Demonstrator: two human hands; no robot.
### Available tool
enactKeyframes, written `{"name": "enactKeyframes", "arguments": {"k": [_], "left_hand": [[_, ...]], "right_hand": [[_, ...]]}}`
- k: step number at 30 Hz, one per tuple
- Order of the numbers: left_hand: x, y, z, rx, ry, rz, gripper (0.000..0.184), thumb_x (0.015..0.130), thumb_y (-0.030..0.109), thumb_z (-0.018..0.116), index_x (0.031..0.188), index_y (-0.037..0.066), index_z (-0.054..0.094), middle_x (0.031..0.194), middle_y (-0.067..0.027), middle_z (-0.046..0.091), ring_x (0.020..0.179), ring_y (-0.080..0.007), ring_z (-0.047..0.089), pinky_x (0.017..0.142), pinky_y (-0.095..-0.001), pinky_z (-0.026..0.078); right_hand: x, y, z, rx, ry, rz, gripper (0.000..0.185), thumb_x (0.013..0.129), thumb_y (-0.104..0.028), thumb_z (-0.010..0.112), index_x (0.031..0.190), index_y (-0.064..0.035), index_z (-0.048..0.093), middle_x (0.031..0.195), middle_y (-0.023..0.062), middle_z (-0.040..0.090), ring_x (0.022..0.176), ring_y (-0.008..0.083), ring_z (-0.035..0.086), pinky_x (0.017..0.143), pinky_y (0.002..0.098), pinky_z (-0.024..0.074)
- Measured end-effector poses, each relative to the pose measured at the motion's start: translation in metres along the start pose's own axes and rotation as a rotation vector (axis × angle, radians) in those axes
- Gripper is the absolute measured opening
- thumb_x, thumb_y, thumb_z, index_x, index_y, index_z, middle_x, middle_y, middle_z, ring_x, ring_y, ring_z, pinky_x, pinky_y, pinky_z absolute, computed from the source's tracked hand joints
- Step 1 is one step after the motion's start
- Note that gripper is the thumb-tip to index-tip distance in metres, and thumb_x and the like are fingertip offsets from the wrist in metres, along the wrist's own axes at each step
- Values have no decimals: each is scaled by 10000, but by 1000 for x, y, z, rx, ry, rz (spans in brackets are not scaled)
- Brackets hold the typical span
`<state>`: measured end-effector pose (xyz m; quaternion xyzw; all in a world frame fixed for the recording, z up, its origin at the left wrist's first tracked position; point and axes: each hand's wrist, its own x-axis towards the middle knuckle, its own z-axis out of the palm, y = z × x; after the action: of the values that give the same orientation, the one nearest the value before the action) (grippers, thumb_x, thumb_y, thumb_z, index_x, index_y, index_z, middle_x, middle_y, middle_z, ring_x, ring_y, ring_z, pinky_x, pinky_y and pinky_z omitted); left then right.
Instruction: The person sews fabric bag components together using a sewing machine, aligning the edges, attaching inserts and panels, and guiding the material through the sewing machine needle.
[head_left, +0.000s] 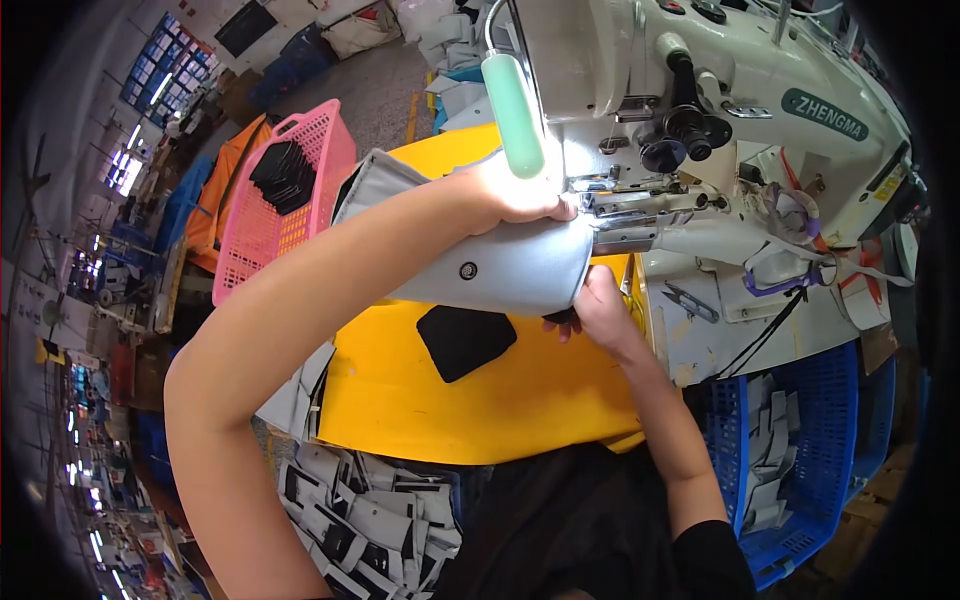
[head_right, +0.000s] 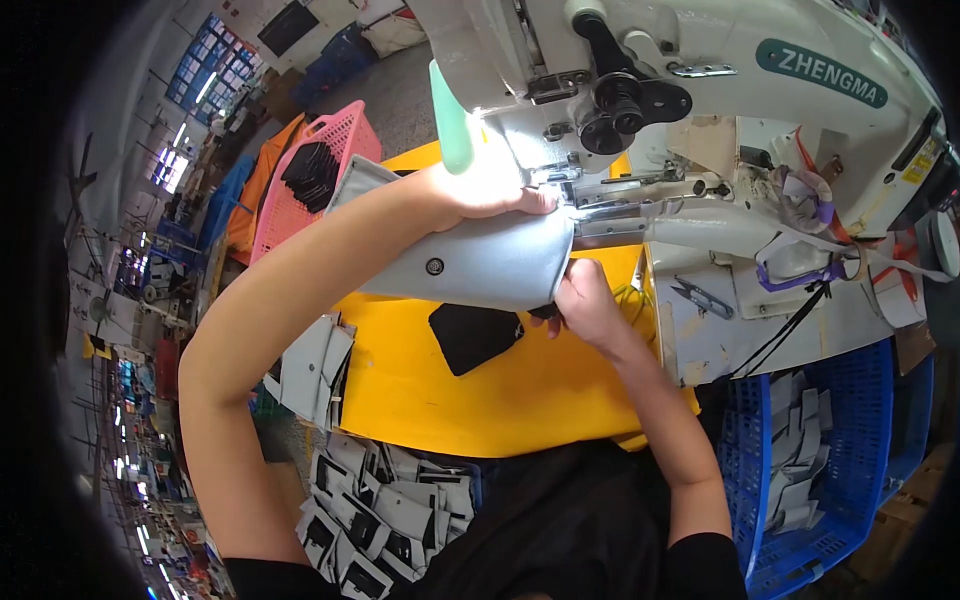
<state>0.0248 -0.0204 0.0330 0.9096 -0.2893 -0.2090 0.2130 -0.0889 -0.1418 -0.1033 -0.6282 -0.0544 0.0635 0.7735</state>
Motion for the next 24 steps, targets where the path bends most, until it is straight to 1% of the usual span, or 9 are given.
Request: {"name": "enactKeyframes", "arguments": {"k": [4, 8, 10, 12, 13, 15, 17, 19, 24], "left_hand": [[-2, 8, -2, 108, 32, 16, 468, 812, 421, 720, 856, -45, 703, 859, -149, 686, 777, -215, 652, 739, -341, 518], [-11, 14, -13, 217, -151, -92, 448, 791, 372, 690, 974, -35, 654, 992, -219, 650, 964, -327, 620, 845, -389, 498], [-32, 10, -22, 180, -17, 127, 432, 802, 352, 680, 983, -40, 656, 1024, -218, 654, 978, -324, 622, 877, -368, 487], [-67, 27, -57, 359, 0, -122, 356, 845, 290, 656, 989, -36, 659, 1056, -209, 657, 986, -319, 623, 907, -342, 474], [-84, -8, -62, 376, 367, 287, 291, 882, 230, 629, 1007, -32, 652, 993, -174, 670, 937, -295, 637, 847, -342, 491], [-125, -37, -74, 388, 813, 210, 212, 957, 194, 559, 968, -8, 622, 844, -52, 613, 763, -120, 585, 714, -242, 471], [-172, -60, -83, -68, 673, -146, 198, 968, 152, 534, 1016, -10, 638, 856, -53, 631, 752, -79, 577, 687, -211, 456], [-200, -89, -56, -678, 625, -228, 219, 974, 156, 524, 1070, 4, 651, 939, -48, 655, 781, -66, 582, 704, -200, 452], [-220, -93, -23, -979, 386, -119, 268, 942, 155, 578, 1150, -9, 614, 995, -50, 661, 858, -100, 604, 765, -232, 472]], "right_hand": [[-1, -9, -3, -28, -33, 37, 350, 966, -217, 393, 885, 52, 601, 628, 121, 654, 462, 147, 613, 391, 227, 432], [-7, -21, -7, 12, -71, 80, 355, 967, -224, 395, 891, 56, 599, 628, 115, 650, 454, 145, 610, 384, 226, 440], [-8, -23, -10, 42, -78, 97, 355, 967, -226, 396, 893, 57, 598, 629, 113, 649, 451, 144, 609, 384, 225, 444], [-6, -21, -15, 2, -125, 114, 358, 968, -231, 399, 905, 56, 604, 639, 113, 651, 442, 139, 605, 380, 221, 447], [-6, -20, -17, -13, -147, 120, 360, 969, -233, 401, 911, 56, 607, 644, 112, 652, 438, 137, 603, 378, 219, 449], [-6, -23, -17, 3, -147, 121, 374, 967, -250, 408, 889, 56, 607, 627, 107, 644, 431, 138, 599, 370, 218, 438], [-7, -28, -16, 13, -173, 123, 405, 964, -285, 423, 846, 55, 609, 592, 95, 628, 416, 139, 593, 354, 215, 415], [-9, -36, -19, 15, -156, 133, 407, 966, -288, 421, 842, 51, 609, 595, 96, 630, 411, 142, 592, 355, 217, 416], [-15, -44, -20, -63, -117, 230, 373, 974, -273, 442, 852, 34, 615, 624, 79, 634, 445, 117, 593, 398, 199, 434]]}}
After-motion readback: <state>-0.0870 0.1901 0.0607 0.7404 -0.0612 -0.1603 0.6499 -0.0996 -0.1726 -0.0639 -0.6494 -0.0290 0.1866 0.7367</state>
